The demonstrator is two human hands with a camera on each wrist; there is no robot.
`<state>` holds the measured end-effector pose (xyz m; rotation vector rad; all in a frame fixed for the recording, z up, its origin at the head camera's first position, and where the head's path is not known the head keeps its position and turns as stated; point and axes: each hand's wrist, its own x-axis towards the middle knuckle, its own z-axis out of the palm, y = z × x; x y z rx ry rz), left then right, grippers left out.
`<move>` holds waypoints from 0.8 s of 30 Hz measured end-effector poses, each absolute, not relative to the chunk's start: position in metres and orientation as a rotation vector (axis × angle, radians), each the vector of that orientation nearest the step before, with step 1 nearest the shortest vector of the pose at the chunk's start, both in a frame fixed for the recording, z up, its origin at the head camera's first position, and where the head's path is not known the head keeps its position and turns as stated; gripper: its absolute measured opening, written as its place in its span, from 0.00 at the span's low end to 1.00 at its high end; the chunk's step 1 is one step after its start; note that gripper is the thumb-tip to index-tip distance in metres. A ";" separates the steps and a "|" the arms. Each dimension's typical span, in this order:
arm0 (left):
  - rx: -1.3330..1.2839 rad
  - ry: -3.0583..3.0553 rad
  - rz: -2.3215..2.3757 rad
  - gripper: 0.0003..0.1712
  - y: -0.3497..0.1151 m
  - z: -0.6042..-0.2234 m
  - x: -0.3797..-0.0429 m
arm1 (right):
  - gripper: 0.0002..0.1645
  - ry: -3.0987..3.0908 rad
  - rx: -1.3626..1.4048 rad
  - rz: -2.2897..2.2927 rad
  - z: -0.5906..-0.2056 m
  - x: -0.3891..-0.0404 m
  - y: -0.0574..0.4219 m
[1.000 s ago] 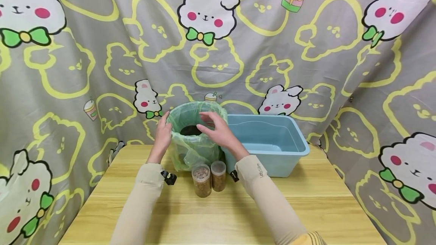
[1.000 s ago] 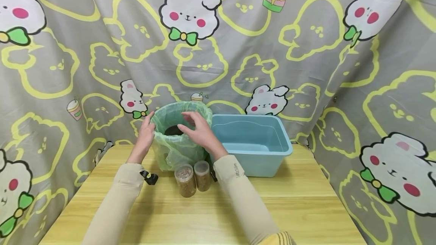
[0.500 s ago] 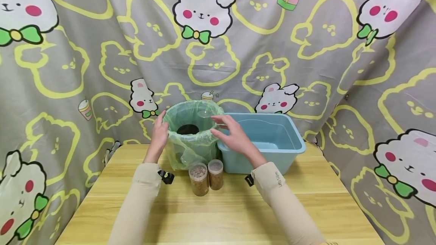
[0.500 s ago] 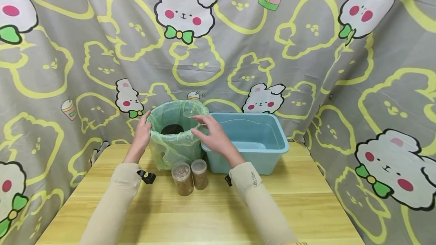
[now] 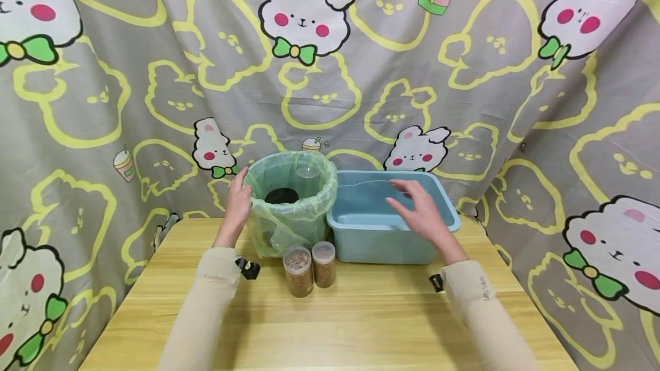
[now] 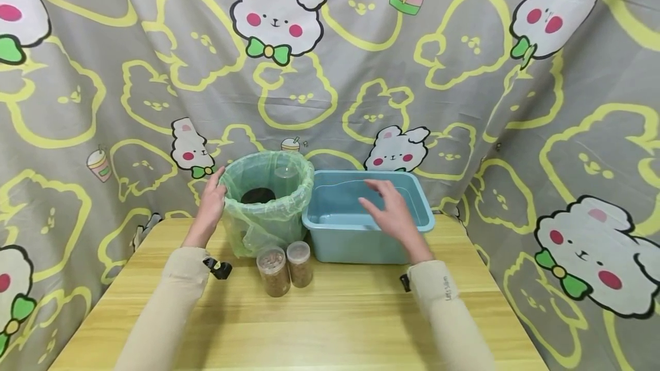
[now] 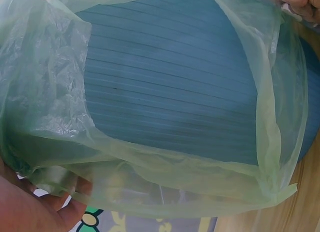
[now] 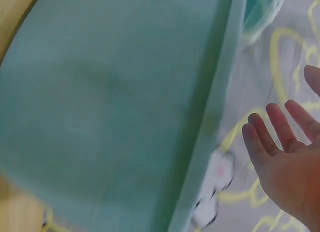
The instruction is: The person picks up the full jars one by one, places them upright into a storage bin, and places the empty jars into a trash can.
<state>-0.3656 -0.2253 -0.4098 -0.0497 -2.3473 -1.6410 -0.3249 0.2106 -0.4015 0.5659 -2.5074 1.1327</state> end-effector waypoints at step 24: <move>-0.041 -2.350 -1.642 0.36 -0.226 -0.410 -0.364 | 0.34 -2.653 0.091 1.051 -0.432 -0.354 0.313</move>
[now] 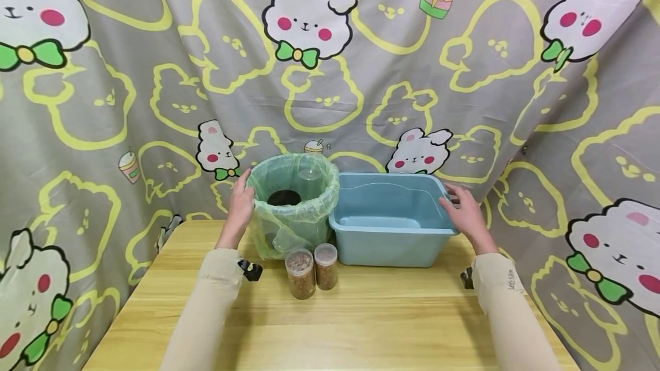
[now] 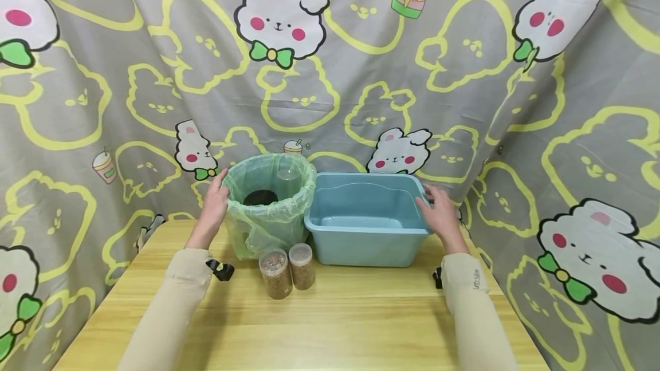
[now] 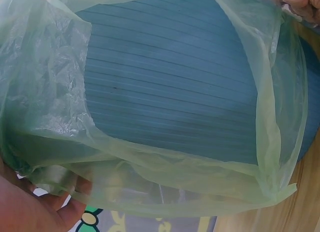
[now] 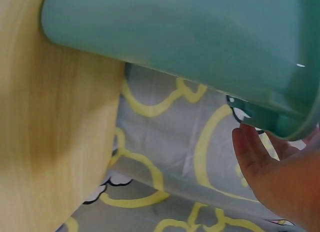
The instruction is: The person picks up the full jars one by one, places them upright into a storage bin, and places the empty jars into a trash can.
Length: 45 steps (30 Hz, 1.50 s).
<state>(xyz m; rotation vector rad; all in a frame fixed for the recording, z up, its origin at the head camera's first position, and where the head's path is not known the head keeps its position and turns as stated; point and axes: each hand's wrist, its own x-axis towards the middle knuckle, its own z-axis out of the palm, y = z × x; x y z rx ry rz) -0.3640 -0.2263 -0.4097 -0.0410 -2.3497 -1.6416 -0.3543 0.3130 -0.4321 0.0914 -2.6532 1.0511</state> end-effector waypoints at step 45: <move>-0.171 -2.119 -1.360 0.22 -0.214 -0.474 -0.259 | 0.38 -2.871 -0.105 0.988 -0.445 -0.362 0.316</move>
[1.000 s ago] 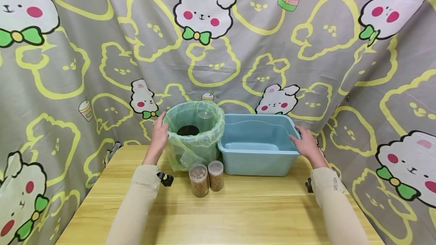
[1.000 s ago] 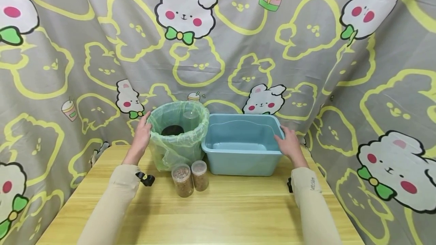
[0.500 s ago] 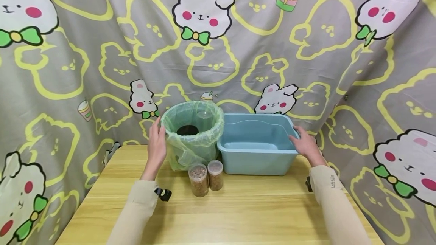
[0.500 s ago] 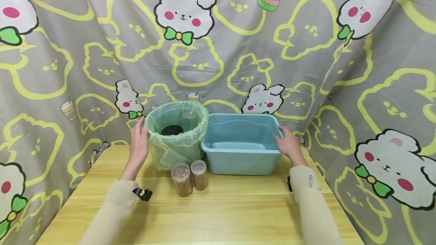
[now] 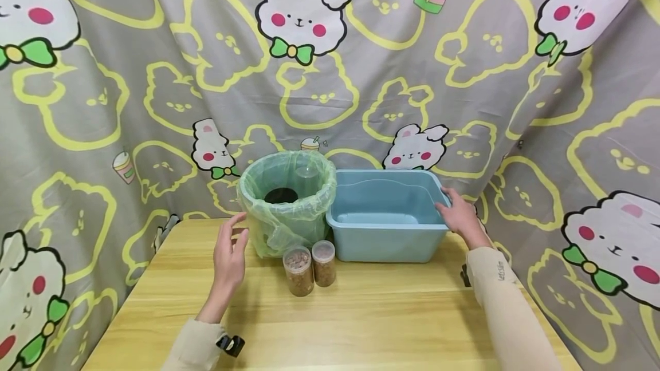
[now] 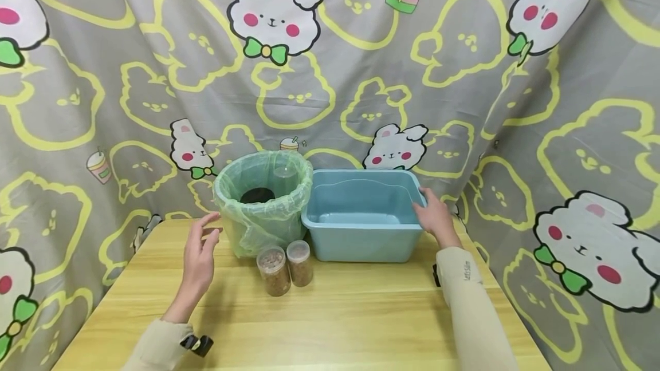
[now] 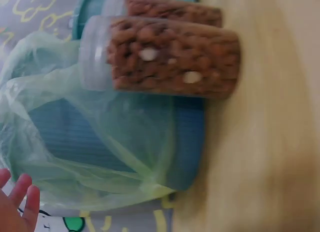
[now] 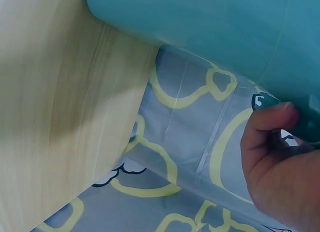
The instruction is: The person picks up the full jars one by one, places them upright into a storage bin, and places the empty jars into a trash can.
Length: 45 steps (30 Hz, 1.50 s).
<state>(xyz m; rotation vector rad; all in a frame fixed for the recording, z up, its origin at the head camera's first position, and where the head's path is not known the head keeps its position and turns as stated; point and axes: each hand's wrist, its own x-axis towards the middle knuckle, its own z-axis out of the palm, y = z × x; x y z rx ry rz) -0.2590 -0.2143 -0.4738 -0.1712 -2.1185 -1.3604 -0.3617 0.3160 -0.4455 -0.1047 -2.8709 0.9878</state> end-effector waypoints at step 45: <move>-0.381 -2.604 -1.397 0.44 -0.157 -0.522 -0.250 | 0.40 -2.881 -0.119 1.070 -0.443 -0.361 0.316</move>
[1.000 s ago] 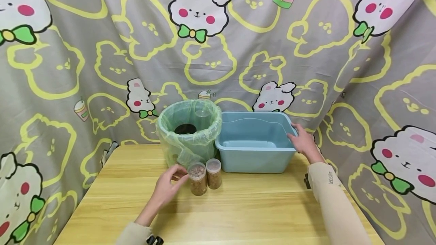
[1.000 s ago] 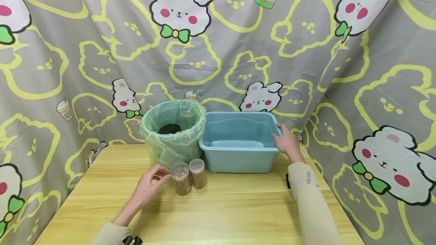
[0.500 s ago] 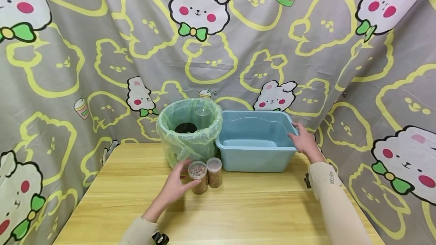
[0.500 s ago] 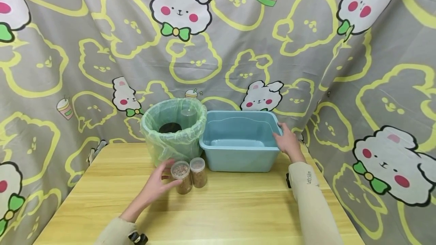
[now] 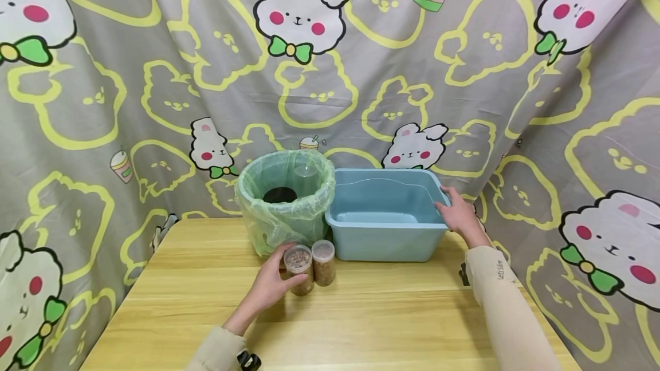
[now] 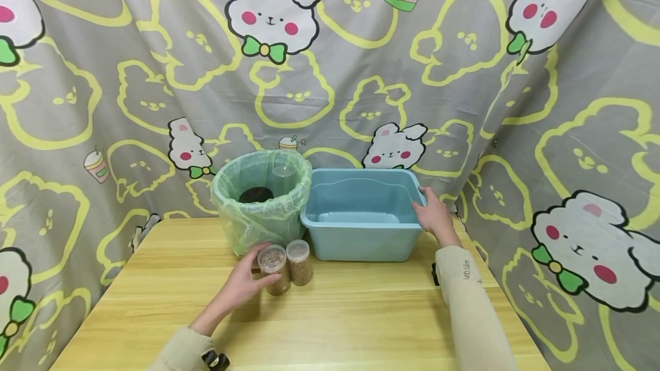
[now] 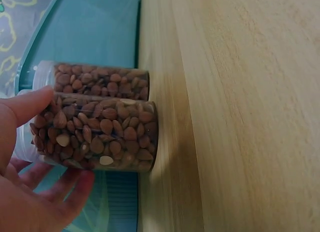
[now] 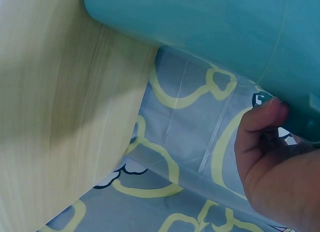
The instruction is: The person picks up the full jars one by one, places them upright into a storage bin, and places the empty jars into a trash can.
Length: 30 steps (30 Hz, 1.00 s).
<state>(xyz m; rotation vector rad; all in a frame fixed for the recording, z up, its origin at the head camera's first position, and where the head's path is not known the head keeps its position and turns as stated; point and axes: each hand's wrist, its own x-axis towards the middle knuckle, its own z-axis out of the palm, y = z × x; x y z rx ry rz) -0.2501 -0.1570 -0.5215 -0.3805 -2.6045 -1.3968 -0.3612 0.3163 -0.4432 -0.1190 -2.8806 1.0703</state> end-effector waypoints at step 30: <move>-0.403 -2.607 -1.401 0.43 -0.157 -0.520 -0.249 | 0.40 -2.885 -0.124 1.086 -0.442 -0.361 0.317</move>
